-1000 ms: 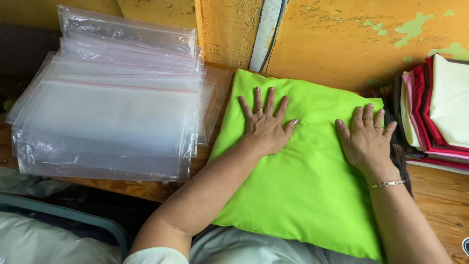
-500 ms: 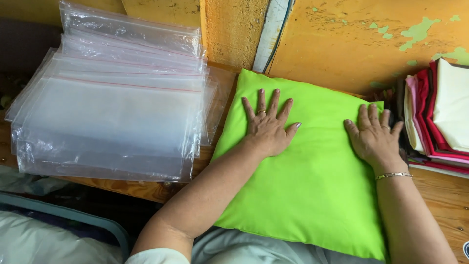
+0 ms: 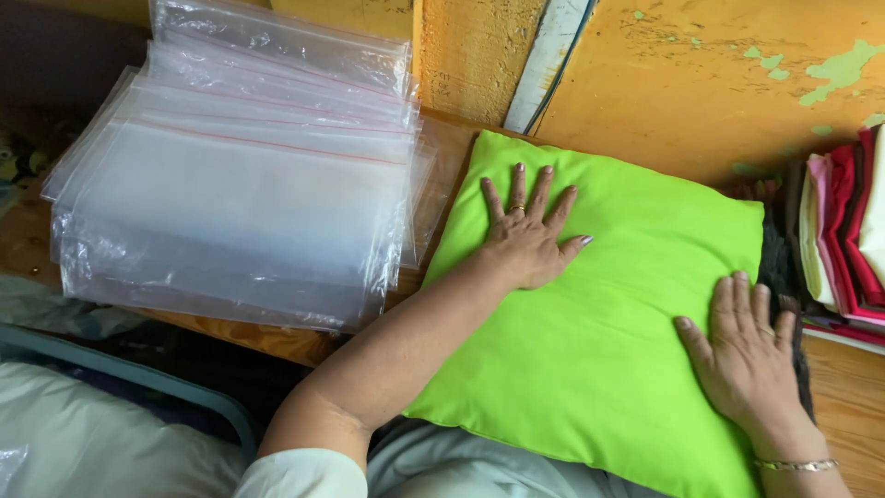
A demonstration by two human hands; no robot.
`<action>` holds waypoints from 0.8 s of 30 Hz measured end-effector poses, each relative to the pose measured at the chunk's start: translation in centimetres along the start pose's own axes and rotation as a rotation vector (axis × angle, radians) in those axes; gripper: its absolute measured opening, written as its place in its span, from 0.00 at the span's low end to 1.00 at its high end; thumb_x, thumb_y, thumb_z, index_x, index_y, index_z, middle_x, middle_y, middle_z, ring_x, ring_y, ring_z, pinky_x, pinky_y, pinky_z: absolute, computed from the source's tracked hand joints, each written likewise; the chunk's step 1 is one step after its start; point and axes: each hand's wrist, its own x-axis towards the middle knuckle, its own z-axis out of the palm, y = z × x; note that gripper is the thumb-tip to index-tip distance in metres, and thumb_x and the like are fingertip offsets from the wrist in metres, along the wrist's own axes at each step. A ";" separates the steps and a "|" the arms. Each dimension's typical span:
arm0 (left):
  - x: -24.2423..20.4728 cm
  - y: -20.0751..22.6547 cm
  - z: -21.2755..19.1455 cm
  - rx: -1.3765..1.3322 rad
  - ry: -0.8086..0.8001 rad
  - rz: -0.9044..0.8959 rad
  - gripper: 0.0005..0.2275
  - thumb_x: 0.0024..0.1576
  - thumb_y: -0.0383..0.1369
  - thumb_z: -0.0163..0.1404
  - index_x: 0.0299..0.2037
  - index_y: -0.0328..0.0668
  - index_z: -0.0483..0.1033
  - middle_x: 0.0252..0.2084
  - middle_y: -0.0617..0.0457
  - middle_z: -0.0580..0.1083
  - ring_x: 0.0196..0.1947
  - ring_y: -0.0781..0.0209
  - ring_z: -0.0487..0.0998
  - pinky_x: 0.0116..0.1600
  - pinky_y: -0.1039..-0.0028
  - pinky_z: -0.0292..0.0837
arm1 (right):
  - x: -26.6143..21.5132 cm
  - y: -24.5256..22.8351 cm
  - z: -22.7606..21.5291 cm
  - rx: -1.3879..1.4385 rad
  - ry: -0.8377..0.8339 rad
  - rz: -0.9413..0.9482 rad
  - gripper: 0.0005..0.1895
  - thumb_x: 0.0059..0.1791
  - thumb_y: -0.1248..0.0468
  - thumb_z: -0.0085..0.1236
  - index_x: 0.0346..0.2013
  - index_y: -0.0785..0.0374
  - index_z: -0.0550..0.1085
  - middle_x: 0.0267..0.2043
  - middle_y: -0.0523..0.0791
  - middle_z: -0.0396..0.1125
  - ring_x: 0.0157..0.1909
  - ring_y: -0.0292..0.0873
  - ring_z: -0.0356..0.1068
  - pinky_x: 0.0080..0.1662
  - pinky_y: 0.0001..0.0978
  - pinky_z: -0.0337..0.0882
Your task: The person smooths and adjusts a lime green pillow by hand, then uses a feather duster to brush the surface. Finally, the person places the pillow into a clear plastic zip-top bag.
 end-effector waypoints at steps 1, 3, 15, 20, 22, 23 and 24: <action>0.0 0.0 -0.2 -0.029 -0.031 0.002 0.33 0.53 0.56 0.12 0.68 0.54 0.27 0.70 0.45 0.23 0.68 0.35 0.19 0.61 0.33 0.13 | -0.6 0.9 0.2 -0.020 0.007 0.080 0.44 0.47 0.35 0.15 0.67 0.64 0.36 0.72 0.51 0.26 0.73 0.50 0.22 0.65 0.51 0.24; 0.0 0.2 -0.8 -0.058 -0.060 0.006 0.33 0.53 0.56 0.13 0.68 0.54 0.26 0.70 0.46 0.22 0.68 0.36 0.17 0.60 0.33 0.12 | -1.9 1.9 0.5 -0.040 0.016 0.162 0.46 0.48 0.33 0.12 0.67 0.66 0.38 0.71 0.55 0.28 0.72 0.55 0.23 0.66 0.52 0.25; -9.2 4.4 -0.9 0.021 -0.190 0.323 0.33 0.51 0.56 0.16 0.68 0.55 0.33 0.70 0.49 0.25 0.68 0.41 0.17 0.61 0.36 0.10 | -7.8 -4.4 2.3 -0.025 0.247 -0.349 0.42 0.46 0.41 0.27 0.69 0.57 0.37 0.73 0.48 0.27 0.73 0.50 0.23 0.66 0.48 0.28; -8.7 2.8 -0.7 -0.038 -0.087 0.385 0.32 0.55 0.55 0.28 0.68 0.51 0.40 0.70 0.46 0.26 0.68 0.42 0.19 0.61 0.33 0.13 | -8.0 -4.5 -1.7 0.220 -0.021 -0.187 0.41 0.44 0.40 0.31 0.68 0.50 0.39 0.73 0.48 0.24 0.71 0.49 0.25 0.64 0.47 0.30; -7.8 1.5 -0.5 0.001 0.031 0.268 0.33 0.54 0.56 0.32 0.67 0.50 0.41 0.69 0.41 0.29 0.67 0.36 0.25 0.61 0.32 0.19 | -7.4 -2.4 -2.3 0.099 0.070 -0.049 0.41 0.44 0.41 0.31 0.67 0.59 0.46 0.66 0.56 0.39 0.65 0.54 0.42 0.58 0.51 0.48; -7.5 1.0 -0.3 0.037 0.141 0.148 0.35 0.54 0.57 0.37 0.67 0.48 0.43 0.69 0.35 0.33 0.67 0.30 0.30 0.61 0.31 0.26 | -7.2 -1.3 -2.6 -0.017 0.157 0.089 0.43 0.45 0.42 0.32 0.67 0.69 0.52 0.60 0.64 0.55 0.58 0.61 0.59 0.53 0.55 0.65; -6.8 0.3 0.5 0.036 0.141 0.146 0.35 0.54 0.57 0.37 0.67 0.48 0.43 0.69 0.35 0.33 0.67 0.30 0.30 0.61 0.31 0.26 | -6.6 -1.3 -3.0 -0.017 0.157 0.086 0.43 0.45 0.42 0.32 0.67 0.69 0.52 0.60 0.64 0.55 0.58 0.61 0.59 0.53 0.55 0.65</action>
